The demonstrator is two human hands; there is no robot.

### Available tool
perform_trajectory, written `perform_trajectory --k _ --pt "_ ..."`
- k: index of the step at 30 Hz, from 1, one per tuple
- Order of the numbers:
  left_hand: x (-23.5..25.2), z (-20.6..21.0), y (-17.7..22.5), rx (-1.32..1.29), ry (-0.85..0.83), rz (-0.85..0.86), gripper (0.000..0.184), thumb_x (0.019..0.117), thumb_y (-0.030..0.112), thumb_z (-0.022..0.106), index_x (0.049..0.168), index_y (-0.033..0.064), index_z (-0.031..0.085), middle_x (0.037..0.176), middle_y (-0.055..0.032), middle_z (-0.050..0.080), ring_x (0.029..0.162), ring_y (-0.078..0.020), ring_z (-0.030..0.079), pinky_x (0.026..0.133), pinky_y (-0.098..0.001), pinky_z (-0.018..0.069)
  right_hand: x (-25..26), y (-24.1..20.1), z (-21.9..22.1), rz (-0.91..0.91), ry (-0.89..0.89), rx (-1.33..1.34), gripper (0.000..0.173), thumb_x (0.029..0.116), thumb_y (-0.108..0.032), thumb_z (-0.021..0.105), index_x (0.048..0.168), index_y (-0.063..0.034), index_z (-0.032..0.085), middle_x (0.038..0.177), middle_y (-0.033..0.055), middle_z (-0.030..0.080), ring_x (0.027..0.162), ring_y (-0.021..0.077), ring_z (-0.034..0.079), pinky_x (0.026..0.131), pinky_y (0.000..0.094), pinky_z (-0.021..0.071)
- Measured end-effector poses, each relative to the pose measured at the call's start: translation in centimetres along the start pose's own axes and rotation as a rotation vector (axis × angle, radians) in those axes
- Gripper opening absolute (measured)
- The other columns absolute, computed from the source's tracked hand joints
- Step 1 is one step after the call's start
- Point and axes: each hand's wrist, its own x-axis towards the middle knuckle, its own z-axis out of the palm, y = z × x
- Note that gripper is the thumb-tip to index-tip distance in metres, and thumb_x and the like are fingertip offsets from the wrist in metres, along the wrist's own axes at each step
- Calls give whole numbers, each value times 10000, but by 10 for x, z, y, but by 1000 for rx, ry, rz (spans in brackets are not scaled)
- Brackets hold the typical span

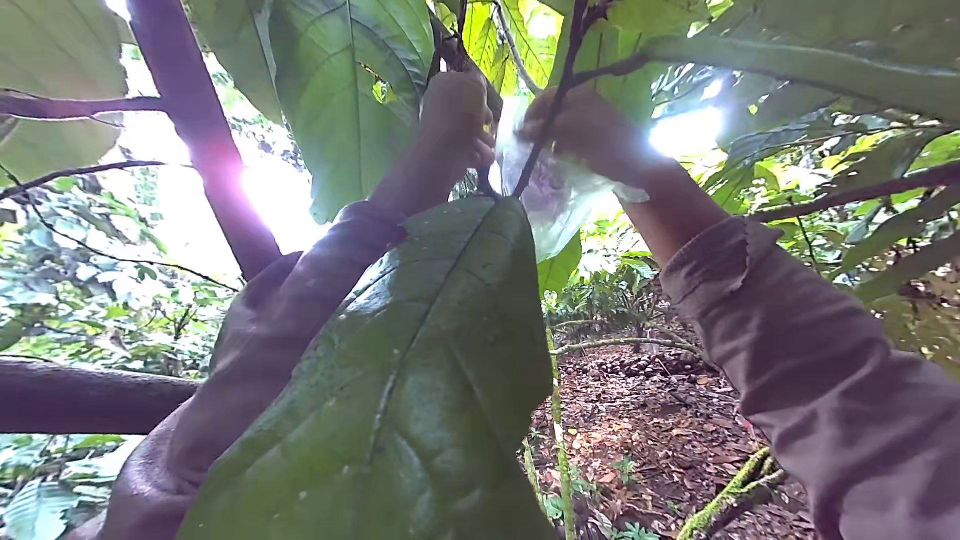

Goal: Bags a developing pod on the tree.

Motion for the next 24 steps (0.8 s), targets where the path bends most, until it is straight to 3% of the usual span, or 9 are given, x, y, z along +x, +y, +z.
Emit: perform_trajectory --k 4,6,8,10,12,15,18,21,24 --pt "8 5 -5 276 -70 131 189 1000 58 517 1165 -8 582 834 -68 629 546 -91 594 517 -230 525 3 17 0 15 77 211 63 1016 -58 576 973 -103 581 793 -68 595 716 -3 565 661 183 476" --pt "2 4 -9 255 -176 137 113 984 22 540 1083 15 594 737 -24 596 533 -66 569 513 -201 495 8 25 3 -24 102 203 99 1021 -43 562 940 -100 567 780 -77 583 720 -27 563 690 161 490" --pt "2 4 -11 219 -217 134 74 944 -36 551 971 19 592 671 -7 570 516 -58 547 507 -189 477 7 19 4 -11 110 -38 69 1038 -68 549 1058 -11 581 898 8 571 817 5 544 780 188 476" --pt "2 4 -10 206 -232 135 125 922 -51 574 836 38 586 619 7 577 497 -47 546 503 -181 475 5 6 1 48 63 -370 223 1053 -74 516 1183 84 604 1104 189 640 1008 181 593 927 331 461" --pt "0 1 -7 208 -250 110 124 919 -31 591 827 52 591 633 16 591 514 -39 562 514 -171 484 2 -5 -2 91 -30 -549 279 1042 8 472 1236 154 610 1293 322 620 1236 390 594 1072 481 417" --pt "-3 -4 -1 268 -254 55 78 938 65 607 866 91 621 695 22 604 569 -45 572 554 -187 495 -4 3 1 153 133 -393 213 1001 12 539 1180 101 612 1166 229 650 1060 251 620 952 389 479" --pt "10 -6 -4 271 -213 6 106 963 144 582 892 101 647 734 9 632 591 -61 605 567 -206 520 8 30 -1 125 233 -160 157 1026 -138 598 1097 -11 656 882 18 618 744 17 550 713 201 488" --pt "5 -5 -1 186 -214 4 157 1028 195 513 975 118 639 776 21 646 600 -61 618 570 -205 529 8 11 -6 218 119 -165 188 1045 -189 600 1098 -16 651 884 5 605 739 6 518 704 203 453" --pt "-3 -8 5 128 -232 57 262 1109 269 403 1093 90 593 817 0 651 578 -74 610 529 -218 524 8 4 -4 223 130 -174 142 1010 -112 632 1095 -3 666 910 16 632 762 13 543 734 206 470"
